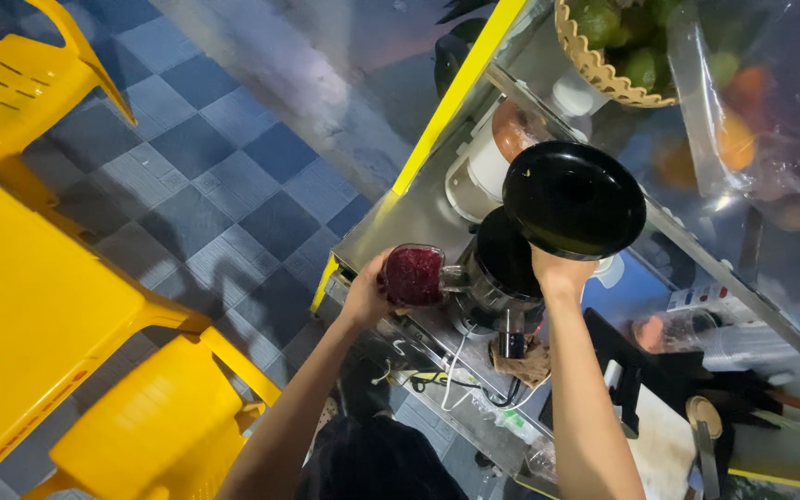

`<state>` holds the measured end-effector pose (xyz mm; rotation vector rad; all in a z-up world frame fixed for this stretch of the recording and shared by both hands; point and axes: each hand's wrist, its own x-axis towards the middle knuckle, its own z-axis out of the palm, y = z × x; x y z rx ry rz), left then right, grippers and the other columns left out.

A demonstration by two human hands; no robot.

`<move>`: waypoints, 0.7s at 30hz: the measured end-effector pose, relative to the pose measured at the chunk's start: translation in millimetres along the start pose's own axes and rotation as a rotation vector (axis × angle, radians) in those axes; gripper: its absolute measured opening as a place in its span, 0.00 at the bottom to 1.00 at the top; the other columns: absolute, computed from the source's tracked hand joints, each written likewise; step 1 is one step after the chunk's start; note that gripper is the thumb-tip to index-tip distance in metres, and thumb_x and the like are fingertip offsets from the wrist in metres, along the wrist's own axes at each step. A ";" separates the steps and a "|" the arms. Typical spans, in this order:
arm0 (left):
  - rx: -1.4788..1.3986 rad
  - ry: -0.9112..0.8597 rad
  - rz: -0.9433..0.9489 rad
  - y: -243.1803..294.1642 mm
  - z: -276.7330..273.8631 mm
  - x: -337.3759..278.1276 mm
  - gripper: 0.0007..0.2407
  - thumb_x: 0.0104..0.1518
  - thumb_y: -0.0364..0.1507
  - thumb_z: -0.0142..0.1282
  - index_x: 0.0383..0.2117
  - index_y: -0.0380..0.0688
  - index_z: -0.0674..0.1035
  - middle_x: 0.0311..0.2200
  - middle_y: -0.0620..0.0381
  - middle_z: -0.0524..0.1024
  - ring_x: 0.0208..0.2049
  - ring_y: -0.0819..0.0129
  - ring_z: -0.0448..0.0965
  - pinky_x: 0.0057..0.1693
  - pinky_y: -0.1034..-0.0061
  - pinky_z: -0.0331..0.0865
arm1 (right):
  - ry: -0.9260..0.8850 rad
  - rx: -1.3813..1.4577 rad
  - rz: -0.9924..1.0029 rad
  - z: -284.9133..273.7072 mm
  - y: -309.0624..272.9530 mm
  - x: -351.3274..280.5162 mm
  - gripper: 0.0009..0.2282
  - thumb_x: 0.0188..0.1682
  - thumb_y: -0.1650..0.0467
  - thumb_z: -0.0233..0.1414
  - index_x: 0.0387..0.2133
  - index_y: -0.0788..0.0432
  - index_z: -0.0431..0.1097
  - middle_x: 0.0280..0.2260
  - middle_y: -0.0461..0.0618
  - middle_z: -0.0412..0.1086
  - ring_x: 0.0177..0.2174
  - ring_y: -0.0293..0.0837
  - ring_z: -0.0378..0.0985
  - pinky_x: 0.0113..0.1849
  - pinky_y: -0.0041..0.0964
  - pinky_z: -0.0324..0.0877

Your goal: The recorder prepares a fresh juice drink using a juicer and passion fruits.

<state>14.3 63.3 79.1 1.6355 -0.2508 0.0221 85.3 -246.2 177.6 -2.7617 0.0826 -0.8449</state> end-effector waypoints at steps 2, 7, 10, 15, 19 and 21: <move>0.003 0.004 0.069 -9.4 3.5 1.4 0.34 0.37 0.22 0.77 0.57 0.49 0.74 0.53 0.56 0.77 0.55 0.63 0.78 0.62 0.68 0.71 | -0.023 -0.005 0.038 0.0 -3.8 1.1 0.22 0.43 0.59 0.63 0.49 0.56 0.75 0.47 0.60 0.75 0.50 0.62 0.74 0.52 0.55 0.66; -0.028 0.039 0.013 -13.2 7.0 1.4 0.34 0.36 0.21 0.77 0.56 0.48 0.75 0.52 0.57 0.78 0.54 0.63 0.78 0.61 0.69 0.71 | -0.033 -0.045 0.088 7.2 1.4 -1.4 0.22 0.42 0.58 0.63 0.47 0.56 0.76 0.45 0.60 0.76 0.49 0.62 0.74 0.51 0.55 0.67; -0.250 -0.003 -0.107 -25.0 11.7 -1.2 0.36 0.35 0.21 0.74 0.59 0.50 0.71 0.52 0.60 0.77 0.54 0.66 0.78 0.60 0.71 0.73 | -0.037 -0.004 0.168 3.2 3.0 0.1 0.21 0.44 0.58 0.63 0.47 0.55 0.75 0.46 0.59 0.76 0.50 0.60 0.75 0.52 0.53 0.68; 0.028 0.048 0.123 -31.6 23.4 2.6 0.38 0.33 0.20 0.79 0.57 0.45 0.73 0.56 0.54 0.74 0.58 0.61 0.74 0.64 0.68 0.67 | -0.015 0.112 0.279 -24.3 8.5 10.2 0.38 0.34 0.55 0.72 0.54 0.63 0.68 0.52 0.63 0.70 0.52 0.59 0.71 0.53 0.52 0.64; -0.119 0.027 0.081 -38.0 55.6 4.1 0.37 0.35 0.21 0.76 0.58 0.46 0.71 0.55 0.54 0.74 0.58 0.62 0.75 0.64 0.70 0.68 | -0.025 0.309 0.440 -48.2 20.3 4.7 0.37 0.32 0.55 0.70 0.54 0.60 0.70 0.53 0.55 0.72 0.53 0.51 0.74 0.56 0.46 0.65; -0.007 0.057 -0.034 -25.2 70.3 2.0 0.38 0.35 0.24 0.77 0.58 0.43 0.67 0.53 0.52 0.73 0.57 0.61 0.73 0.61 0.70 0.66 | -0.044 0.447 0.474 -54.8 36.1 -6.7 0.36 0.33 0.55 0.69 0.55 0.59 0.70 0.53 0.53 0.73 0.53 0.49 0.73 0.56 0.44 0.65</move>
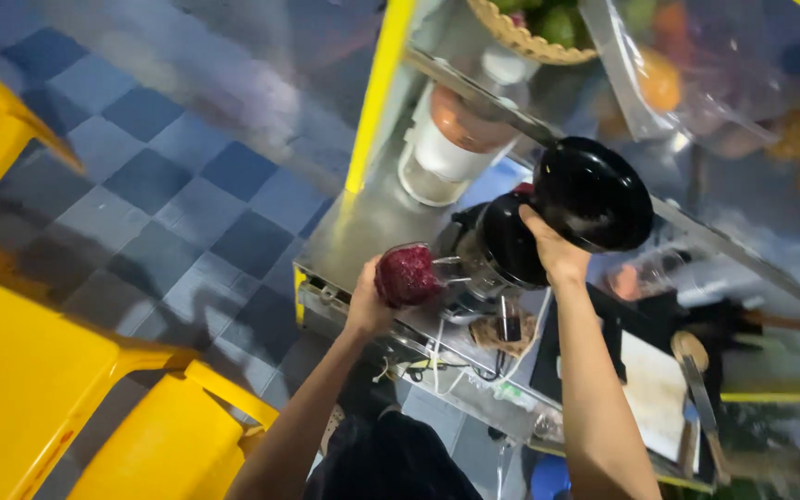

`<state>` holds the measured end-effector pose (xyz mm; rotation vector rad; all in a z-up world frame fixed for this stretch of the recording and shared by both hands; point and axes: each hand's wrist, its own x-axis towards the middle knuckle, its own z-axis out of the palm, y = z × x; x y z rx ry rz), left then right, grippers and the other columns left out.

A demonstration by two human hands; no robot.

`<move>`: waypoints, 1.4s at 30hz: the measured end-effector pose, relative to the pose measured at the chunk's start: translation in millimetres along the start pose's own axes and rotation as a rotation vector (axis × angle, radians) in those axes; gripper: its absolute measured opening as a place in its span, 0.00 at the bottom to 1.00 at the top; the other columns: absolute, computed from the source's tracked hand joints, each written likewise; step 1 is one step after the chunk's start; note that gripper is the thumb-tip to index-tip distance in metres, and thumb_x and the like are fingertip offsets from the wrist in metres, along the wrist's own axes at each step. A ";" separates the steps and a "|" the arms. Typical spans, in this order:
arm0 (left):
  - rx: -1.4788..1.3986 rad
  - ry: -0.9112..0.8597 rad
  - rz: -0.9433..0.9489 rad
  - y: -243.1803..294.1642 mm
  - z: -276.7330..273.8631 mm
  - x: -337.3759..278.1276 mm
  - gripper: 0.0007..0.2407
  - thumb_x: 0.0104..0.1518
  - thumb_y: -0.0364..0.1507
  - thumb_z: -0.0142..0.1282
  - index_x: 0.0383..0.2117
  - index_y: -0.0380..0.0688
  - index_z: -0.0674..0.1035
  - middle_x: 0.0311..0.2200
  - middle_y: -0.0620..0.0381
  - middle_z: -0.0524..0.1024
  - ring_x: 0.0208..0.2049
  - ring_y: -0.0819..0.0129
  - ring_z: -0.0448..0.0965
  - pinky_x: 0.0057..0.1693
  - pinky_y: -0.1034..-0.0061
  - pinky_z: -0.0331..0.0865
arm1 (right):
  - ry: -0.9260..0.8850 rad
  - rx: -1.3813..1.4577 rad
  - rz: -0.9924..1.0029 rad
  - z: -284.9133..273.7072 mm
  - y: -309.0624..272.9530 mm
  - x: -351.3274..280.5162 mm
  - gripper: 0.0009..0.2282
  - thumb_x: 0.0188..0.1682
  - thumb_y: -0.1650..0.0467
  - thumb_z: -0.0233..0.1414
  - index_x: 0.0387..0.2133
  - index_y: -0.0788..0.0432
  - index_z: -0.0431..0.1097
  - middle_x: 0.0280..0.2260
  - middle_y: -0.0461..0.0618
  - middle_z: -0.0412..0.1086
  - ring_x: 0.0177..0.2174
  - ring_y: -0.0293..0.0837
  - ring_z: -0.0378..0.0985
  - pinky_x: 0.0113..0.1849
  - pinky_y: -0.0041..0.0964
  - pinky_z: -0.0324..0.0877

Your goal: The recorder prepares a fresh juice drink using a juicer and passion fruits.

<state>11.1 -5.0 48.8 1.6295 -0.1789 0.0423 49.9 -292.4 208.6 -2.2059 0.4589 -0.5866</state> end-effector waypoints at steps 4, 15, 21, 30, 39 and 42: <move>-0.041 0.015 -0.132 -0.3 6.8 -2.9 0.41 0.33 0.27 0.77 0.58 0.41 0.63 0.51 0.52 0.74 0.54 0.61 0.75 0.59 0.69 0.68 | -0.029 -0.112 -0.001 -12.7 22.4 0.1 0.30 0.40 0.57 0.68 0.55 0.58 0.74 0.54 0.51 0.73 0.54 0.47 0.71 0.56 0.43 0.63; 0.291 0.253 0.020 -9.2 29.2 -24.5 0.24 0.37 0.22 0.72 0.43 0.38 0.73 0.42 0.45 0.72 0.49 0.44 0.71 0.56 0.57 0.66 | -0.088 0.028 0.494 22.7 274.4 -108.8 0.13 0.53 0.70 0.50 0.51 0.55 0.71 0.39 0.63 0.73 0.35 0.57 0.76 0.40 0.54 0.70; 0.235 0.405 -0.112 -40.8 28.3 -10.6 0.25 0.42 0.17 0.62 0.52 0.38 0.72 0.48 0.45 0.75 0.53 0.48 0.75 0.59 0.61 0.68 | -0.004 -0.442 -0.349 16.3 190.1 -160.6 0.27 0.28 0.76 0.61 0.47 0.53 0.70 0.56 0.64 0.61 0.52 0.71 0.69 0.49 0.58 0.69; 0.210 0.503 -0.121 3.4 -35.4 8.2 0.28 0.40 0.26 0.70 0.52 0.42 0.73 0.48 0.51 0.78 0.50 0.57 0.80 0.56 0.66 0.73 | -0.359 -0.085 -0.217 107.4 121.1 -245.1 0.23 0.39 0.76 0.58 0.52 0.56 0.69 0.54 0.62 0.63 0.51 0.61 0.72 0.46 0.51 0.74; 0.287 0.481 -0.008 -4.6 -64.5 4.5 0.35 0.36 0.30 0.75 0.56 0.41 0.71 0.51 0.48 0.76 0.53 0.55 0.77 0.58 0.66 0.69 | -0.092 -0.504 -0.367 275.9 44.5 -100.1 0.33 0.49 0.61 0.55 0.65 0.63 0.52 0.67 0.70 0.44 0.63 0.74 0.46 0.58 0.73 0.46; 0.342 0.457 -0.195 10.1 -62.0 8.7 0.35 0.31 0.31 0.79 0.51 0.42 0.74 0.48 0.51 0.79 0.51 0.58 0.79 0.57 0.68 0.70 | -0.124 -0.621 -0.303 298.8 62.4 -72.7 0.35 0.47 0.57 0.52 0.65 0.62 0.51 0.68 0.67 0.40 0.65 0.73 0.41 0.58 0.77 0.41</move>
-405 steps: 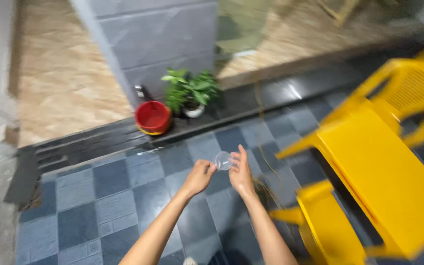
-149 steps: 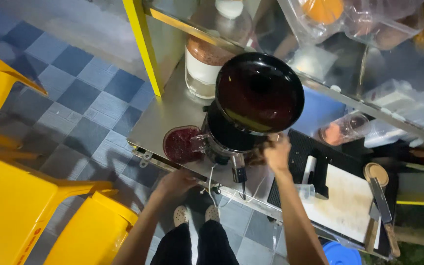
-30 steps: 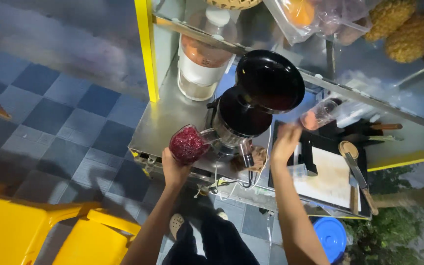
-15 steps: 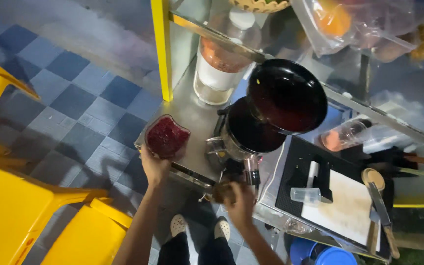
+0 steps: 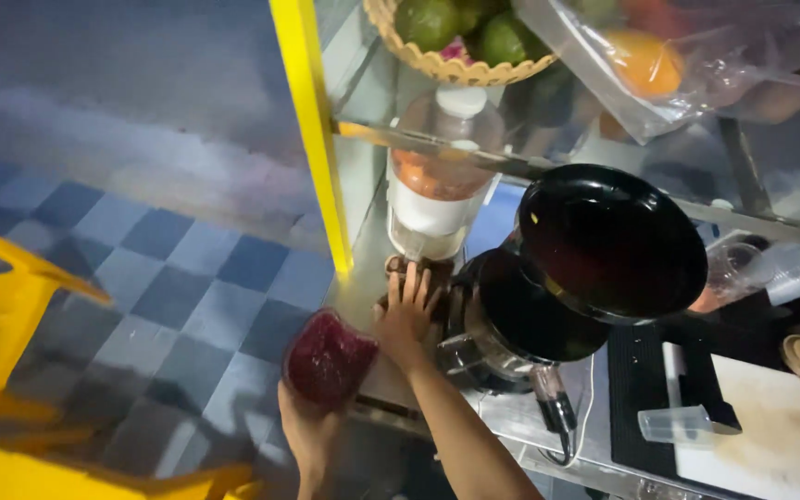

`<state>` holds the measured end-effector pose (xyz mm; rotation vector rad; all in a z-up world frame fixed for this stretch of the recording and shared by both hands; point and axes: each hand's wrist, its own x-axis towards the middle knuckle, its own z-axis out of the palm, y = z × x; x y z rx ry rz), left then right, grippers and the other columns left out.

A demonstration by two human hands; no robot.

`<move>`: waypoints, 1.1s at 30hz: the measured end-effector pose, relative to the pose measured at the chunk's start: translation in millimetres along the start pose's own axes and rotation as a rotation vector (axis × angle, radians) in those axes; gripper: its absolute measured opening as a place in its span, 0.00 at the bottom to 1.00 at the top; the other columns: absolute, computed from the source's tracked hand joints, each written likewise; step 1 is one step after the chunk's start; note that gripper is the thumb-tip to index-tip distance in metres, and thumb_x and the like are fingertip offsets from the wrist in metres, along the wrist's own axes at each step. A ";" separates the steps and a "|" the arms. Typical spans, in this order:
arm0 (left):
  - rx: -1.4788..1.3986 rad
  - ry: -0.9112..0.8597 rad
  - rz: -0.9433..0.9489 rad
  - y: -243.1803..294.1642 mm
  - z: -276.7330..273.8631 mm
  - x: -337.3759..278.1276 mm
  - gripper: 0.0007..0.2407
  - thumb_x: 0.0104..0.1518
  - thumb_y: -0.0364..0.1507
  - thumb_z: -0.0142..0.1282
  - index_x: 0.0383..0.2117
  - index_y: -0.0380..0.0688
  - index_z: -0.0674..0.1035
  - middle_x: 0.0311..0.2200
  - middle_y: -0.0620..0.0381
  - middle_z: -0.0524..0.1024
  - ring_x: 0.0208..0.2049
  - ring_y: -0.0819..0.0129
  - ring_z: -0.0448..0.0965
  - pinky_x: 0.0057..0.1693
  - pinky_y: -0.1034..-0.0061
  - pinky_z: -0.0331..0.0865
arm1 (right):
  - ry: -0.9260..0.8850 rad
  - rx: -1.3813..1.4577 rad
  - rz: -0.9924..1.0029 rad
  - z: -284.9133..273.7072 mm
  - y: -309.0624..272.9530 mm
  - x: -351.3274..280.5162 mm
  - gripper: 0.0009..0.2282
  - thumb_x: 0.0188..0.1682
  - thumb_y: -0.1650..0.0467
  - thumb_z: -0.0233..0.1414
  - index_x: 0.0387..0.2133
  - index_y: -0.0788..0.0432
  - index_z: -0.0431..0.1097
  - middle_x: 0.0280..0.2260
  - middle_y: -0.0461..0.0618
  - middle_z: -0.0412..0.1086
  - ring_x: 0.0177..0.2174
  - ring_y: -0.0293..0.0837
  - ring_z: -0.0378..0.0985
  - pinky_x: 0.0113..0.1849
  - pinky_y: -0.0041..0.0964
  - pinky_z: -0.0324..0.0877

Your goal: The recorder prepares a fresh juice drink using a juicer and passion fruits.

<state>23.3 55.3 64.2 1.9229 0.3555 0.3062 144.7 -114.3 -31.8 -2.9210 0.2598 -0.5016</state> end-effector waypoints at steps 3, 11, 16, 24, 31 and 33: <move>-0.070 -0.005 0.047 20.0 -2.0 -2.2 0.39 0.29 0.30 0.77 0.56 0.42 0.72 0.49 0.51 0.77 0.51 0.59 0.78 0.56 0.69 0.69 | -0.076 0.018 0.127 23.5 -0.4 1.1 0.36 0.48 0.55 0.52 0.65 0.62 0.51 0.68 0.69 0.39 0.64 0.76 0.39 0.59 0.77 0.40; -0.060 -0.065 0.016 16.5 -3.6 -22.8 0.34 0.32 0.30 0.77 0.52 0.41 0.73 0.47 0.51 0.79 0.50 0.60 0.80 0.56 0.70 0.70 | -0.369 -0.262 -0.149 -26.6 1.4 -64.1 0.29 0.53 0.62 0.53 0.65 0.60 0.55 0.68 0.70 0.42 0.64 0.83 0.41 0.58 0.81 0.47; -0.093 -0.036 0.047 26.9 -5.5 -40.2 0.32 0.37 0.29 0.74 0.53 0.41 0.73 0.49 0.50 0.78 0.51 0.60 0.79 0.56 0.70 0.71 | -0.497 -0.047 -0.237 -56.3 27.7 -147.7 0.31 0.45 0.72 0.57 0.65 0.56 0.54 0.68 0.67 0.40 0.65 0.79 0.39 0.58 0.74 0.49; -0.015 0.024 -0.001 54.0 8.1 -98.5 0.30 0.37 0.25 0.74 0.51 0.40 0.74 0.48 0.49 0.77 0.50 0.55 0.78 0.54 0.66 0.70 | -0.399 0.355 -0.298 -74.7 134.3 -197.5 0.27 0.49 0.67 0.57 0.61 0.58 0.59 0.64 0.67 0.50 0.59 0.67 0.59 0.54 0.58 0.64; -0.144 0.110 -0.123 59.0 37.6 -173.3 0.29 0.36 0.26 0.74 0.50 0.44 0.74 0.46 0.54 0.79 0.49 0.61 0.79 0.54 0.70 0.71 | -0.520 0.367 -0.391 -151.9 242.7 -165.2 0.18 0.46 0.69 0.56 0.51 0.57 0.70 0.53 0.65 0.65 0.47 0.63 0.71 0.46 0.52 0.70; -0.007 0.169 0.014 42.9 51.8 -195.2 0.25 0.39 0.25 0.74 0.46 0.43 0.77 0.43 0.51 0.79 0.48 0.60 0.79 0.55 0.69 0.70 | -0.577 0.675 -0.031 -162.7 271.0 -148.8 0.16 0.49 0.69 0.51 0.51 0.55 0.72 0.40 0.59 0.73 0.39 0.58 0.77 0.41 0.50 0.72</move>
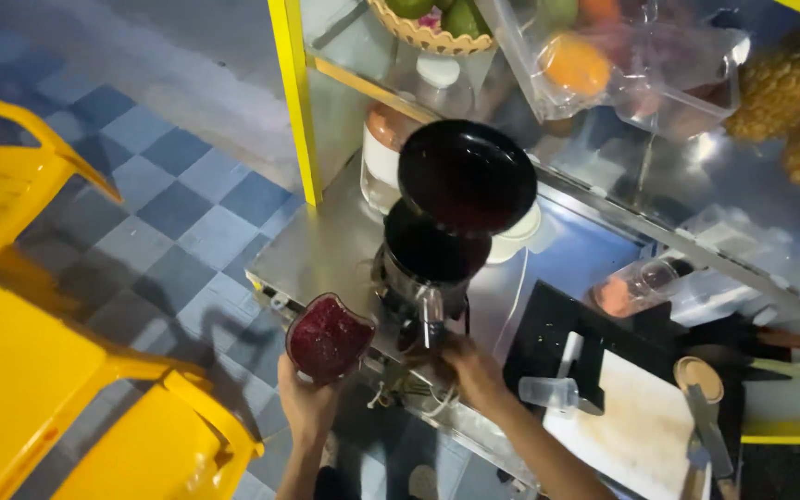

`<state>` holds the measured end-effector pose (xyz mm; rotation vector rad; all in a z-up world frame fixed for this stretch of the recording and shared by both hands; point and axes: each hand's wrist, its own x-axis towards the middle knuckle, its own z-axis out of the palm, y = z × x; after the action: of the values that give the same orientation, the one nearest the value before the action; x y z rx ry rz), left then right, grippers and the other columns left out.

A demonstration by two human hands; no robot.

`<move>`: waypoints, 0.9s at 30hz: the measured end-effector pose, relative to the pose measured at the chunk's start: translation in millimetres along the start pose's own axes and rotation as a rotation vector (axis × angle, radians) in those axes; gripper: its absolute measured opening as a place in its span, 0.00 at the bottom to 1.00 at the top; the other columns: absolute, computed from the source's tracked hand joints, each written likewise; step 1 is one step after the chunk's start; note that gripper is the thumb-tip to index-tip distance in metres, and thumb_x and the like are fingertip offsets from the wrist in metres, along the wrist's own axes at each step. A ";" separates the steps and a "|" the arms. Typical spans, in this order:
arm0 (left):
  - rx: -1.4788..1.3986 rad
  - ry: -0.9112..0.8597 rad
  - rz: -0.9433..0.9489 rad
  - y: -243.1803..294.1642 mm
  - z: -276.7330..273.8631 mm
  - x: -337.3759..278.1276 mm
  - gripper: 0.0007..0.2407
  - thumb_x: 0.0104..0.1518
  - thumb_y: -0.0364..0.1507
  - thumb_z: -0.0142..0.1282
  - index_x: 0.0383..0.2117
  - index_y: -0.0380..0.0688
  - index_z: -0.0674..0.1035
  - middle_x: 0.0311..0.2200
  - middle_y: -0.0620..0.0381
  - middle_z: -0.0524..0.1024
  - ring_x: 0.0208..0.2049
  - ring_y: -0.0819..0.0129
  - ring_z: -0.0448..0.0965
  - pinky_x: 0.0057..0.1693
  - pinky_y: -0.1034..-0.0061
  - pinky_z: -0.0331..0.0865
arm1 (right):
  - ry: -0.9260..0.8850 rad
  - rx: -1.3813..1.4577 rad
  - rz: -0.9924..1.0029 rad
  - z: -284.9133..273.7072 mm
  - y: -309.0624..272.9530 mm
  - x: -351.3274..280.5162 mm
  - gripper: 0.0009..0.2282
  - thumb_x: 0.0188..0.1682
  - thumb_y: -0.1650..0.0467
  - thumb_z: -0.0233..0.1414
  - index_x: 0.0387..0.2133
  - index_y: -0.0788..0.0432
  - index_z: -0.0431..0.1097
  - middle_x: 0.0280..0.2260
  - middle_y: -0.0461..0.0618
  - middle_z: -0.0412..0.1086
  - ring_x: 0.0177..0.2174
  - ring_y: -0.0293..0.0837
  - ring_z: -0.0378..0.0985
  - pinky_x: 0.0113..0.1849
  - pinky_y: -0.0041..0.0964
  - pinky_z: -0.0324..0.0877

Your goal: The recorder prepares a fresh juice drink using a juicer and passion fruits.

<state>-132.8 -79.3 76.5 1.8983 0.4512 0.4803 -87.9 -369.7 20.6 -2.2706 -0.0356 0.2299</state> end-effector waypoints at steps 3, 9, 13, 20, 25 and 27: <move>-0.132 0.012 -0.060 30.0 5.0 -30.0 0.28 0.33 0.25 0.75 0.47 0.43 0.76 0.44 0.53 0.79 0.47 0.61 0.79 0.53 0.69 0.70 | 0.251 -0.578 -0.418 -31.0 83.2 32.0 0.22 0.27 0.69 0.56 0.40 0.58 0.74 0.39 0.61 0.75 0.37 0.62 0.77 0.37 0.52 0.74; -0.183 0.054 -0.089 13.6 34.1 -82.6 0.27 0.35 0.26 0.77 0.45 0.40 0.77 0.42 0.54 0.80 0.45 0.63 0.81 0.54 0.71 0.72 | 0.097 -0.885 0.020 -105.1 21.0 52.8 0.17 0.36 0.59 0.61 0.35 0.55 0.76 0.34 0.57 0.75 0.37 0.62 0.77 0.37 0.52 0.75; -0.244 0.133 -0.006 18.0 42.0 -89.8 0.30 0.34 0.26 0.77 0.48 0.39 0.76 0.45 0.54 0.79 0.46 0.64 0.80 0.55 0.72 0.71 | 0.000 -0.730 -0.338 -62.5 -32.1 4.6 0.14 0.32 0.70 0.57 0.35 0.52 0.79 0.36 0.58 0.75 0.38 0.61 0.78 0.40 0.53 0.74; -0.132 0.143 0.012 33.1 32.6 -85.1 0.31 0.32 0.25 0.76 0.49 0.39 0.76 0.45 0.52 0.79 0.47 0.61 0.80 0.55 0.70 0.71 | -0.050 -0.519 -1.072 9.8 -33.7 0.1 0.26 0.33 0.79 0.49 0.48 0.55 0.77 0.58 0.53 0.66 0.59 0.58 0.64 0.51 0.53 0.64; -0.013 0.097 0.016 33.3 38.2 -95.3 0.27 0.34 0.27 0.78 0.44 0.40 0.78 0.42 0.50 0.78 0.46 0.55 0.79 0.54 0.66 0.71 | -0.501 -0.696 -0.656 -42.9 25.1 49.9 0.11 0.45 0.75 0.54 0.41 0.53 0.74 0.56 0.45 0.68 0.52 0.53 0.69 0.53 0.50 0.66; -0.035 0.097 0.017 36.6 43.3 -101.2 0.26 0.34 0.29 0.78 0.43 0.40 0.79 0.42 0.50 0.79 0.45 0.53 0.80 0.53 0.65 0.71 | -0.334 -0.779 -0.543 -61.6 78.1 68.5 0.15 0.41 0.72 0.56 0.43 0.51 0.74 0.53 0.48 0.71 0.50 0.54 0.71 0.52 0.49 0.68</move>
<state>-192.6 -178.4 83.7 1.8523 0.4875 0.5892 -13.6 -459.9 -9.7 -2.8322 -1.0620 0.3386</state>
